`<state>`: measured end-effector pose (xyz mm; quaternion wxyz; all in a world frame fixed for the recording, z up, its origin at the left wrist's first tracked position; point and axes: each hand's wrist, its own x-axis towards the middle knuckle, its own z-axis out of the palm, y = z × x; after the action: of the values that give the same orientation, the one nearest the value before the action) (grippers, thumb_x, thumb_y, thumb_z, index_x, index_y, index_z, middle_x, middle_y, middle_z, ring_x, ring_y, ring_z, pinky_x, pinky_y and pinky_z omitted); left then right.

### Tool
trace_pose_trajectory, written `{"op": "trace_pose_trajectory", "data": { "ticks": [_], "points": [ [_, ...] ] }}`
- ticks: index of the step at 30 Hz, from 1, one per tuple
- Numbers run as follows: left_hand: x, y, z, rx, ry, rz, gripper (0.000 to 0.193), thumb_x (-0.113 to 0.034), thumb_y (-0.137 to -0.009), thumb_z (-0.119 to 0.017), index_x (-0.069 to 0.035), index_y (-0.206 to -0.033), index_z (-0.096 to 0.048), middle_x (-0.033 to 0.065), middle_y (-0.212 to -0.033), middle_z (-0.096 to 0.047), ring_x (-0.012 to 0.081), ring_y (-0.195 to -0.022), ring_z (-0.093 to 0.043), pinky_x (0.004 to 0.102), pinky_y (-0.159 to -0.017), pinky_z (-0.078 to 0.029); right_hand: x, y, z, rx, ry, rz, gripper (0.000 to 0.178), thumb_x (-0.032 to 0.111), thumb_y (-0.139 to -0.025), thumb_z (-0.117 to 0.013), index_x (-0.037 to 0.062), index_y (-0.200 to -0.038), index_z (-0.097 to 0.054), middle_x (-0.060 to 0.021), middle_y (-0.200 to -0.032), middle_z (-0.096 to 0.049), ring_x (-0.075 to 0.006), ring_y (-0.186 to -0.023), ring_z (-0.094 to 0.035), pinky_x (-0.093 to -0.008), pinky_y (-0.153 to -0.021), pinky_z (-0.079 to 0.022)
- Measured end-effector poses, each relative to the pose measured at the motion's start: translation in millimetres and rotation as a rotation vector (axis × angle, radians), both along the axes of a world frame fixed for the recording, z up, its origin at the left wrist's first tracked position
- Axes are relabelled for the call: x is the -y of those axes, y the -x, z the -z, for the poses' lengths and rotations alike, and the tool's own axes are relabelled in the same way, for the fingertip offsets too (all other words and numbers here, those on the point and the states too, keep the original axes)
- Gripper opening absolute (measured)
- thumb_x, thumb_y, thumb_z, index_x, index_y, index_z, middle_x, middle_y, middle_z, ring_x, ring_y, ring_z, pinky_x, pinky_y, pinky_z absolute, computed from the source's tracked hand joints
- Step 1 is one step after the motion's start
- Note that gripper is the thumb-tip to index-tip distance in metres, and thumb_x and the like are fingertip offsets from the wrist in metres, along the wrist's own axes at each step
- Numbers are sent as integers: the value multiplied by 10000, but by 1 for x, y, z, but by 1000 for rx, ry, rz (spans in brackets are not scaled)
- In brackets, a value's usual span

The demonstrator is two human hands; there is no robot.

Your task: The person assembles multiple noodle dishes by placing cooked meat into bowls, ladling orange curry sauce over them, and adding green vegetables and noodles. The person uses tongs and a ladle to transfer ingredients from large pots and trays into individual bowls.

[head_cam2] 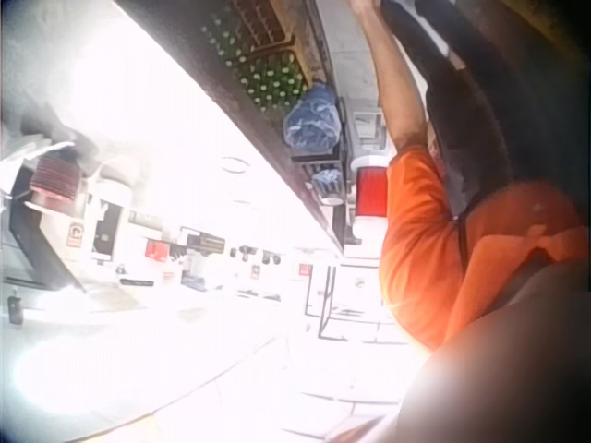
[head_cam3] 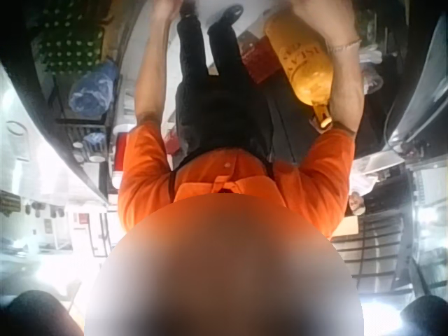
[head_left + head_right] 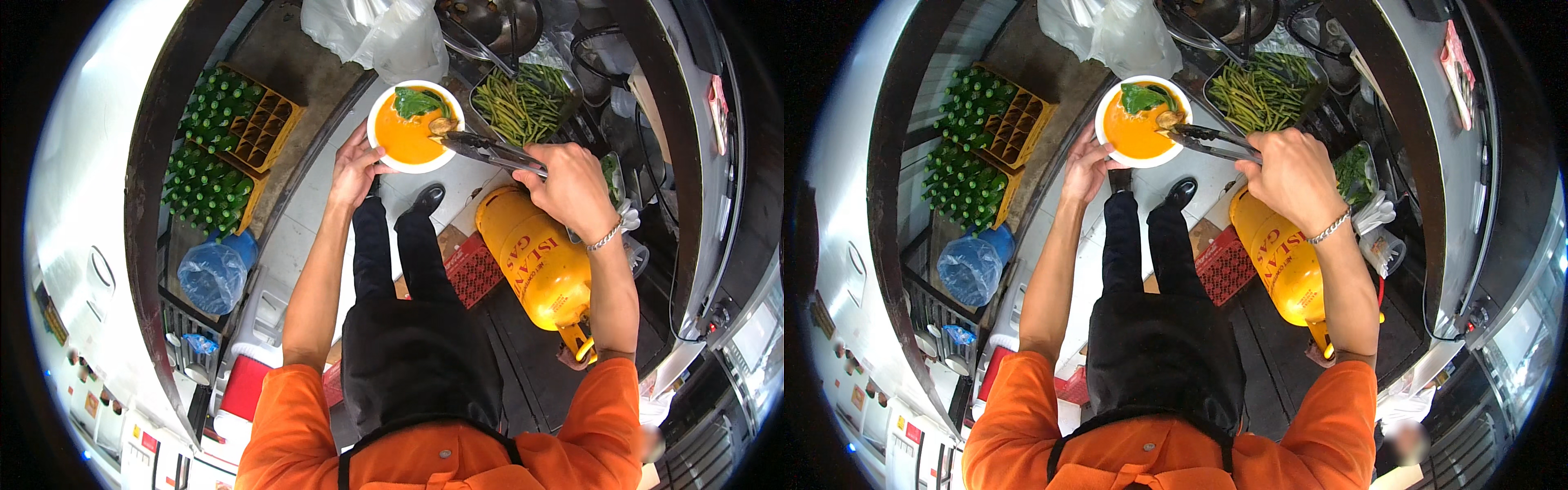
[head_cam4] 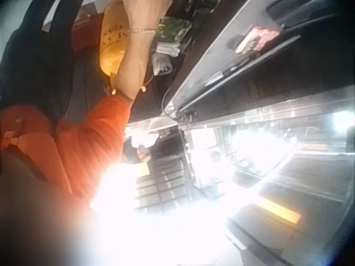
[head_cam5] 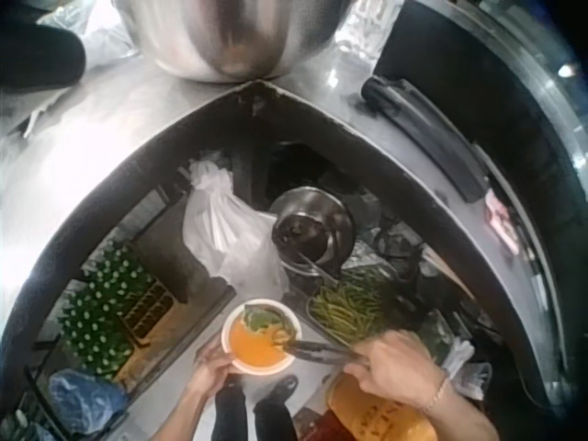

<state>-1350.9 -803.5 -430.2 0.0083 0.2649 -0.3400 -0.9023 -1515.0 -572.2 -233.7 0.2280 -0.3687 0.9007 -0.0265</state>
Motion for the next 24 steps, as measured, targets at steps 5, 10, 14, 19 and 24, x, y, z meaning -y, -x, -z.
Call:
{"op": "trace_pose_trajectory", "data": {
  "ticks": [5,10,14,19,24],
  "points": [
    [-6,-3,4,2,-20,-17,660,100,-847,-498,54,-1451,-238,224,-1309,-515,313,-1079,-619,430,-760,-614,-9,-11,-7,-2,19,57,263,203,-771,-711,18,-956,-690,-183,-817,-681,-347,-744,-662,-423,-687,-528],
    [-11,-2,0,23,-7,-15,654,99,-850,-495,47,-1452,-245,225,-1275,-543,314,-1064,-627,430,-762,-613,-19,-21,3,-26,128,78,266,206,-770,-715,15,-952,-680,-167,-829,-681,-347,-737,-660,-420,-664,-528],
    [-14,0,1,3,-2,-23,653,96,-853,-492,47,-1453,-239,224,-1254,-553,316,-1062,-627,434,-763,-612,-22,-20,6,-27,134,66,276,208,-766,-719,15,-959,-678,-159,-830,-679,-348,-733,-656,-425,-658,-524],
    [-14,4,-3,-1,1,-7,657,91,-858,-489,52,-1456,-220,231,-1251,-551,324,-1060,-627,434,-757,-611,-25,-19,1,-16,117,88,291,207,-764,-721,14,-976,-670,-154,-821,-674,-350,-728,-652,-426,-657,-520],
    [-13,5,-1,2,-16,-20,667,80,-861,-498,56,-1459,-204,237,-1244,-553,330,-1055,-629,440,-756,-611,-29,-23,-11,-33,122,140,303,202,-766,-720,12,-996,-664,-155,-829,-673,-351,-730,-651,-430,-654,-519]
  ]
}}
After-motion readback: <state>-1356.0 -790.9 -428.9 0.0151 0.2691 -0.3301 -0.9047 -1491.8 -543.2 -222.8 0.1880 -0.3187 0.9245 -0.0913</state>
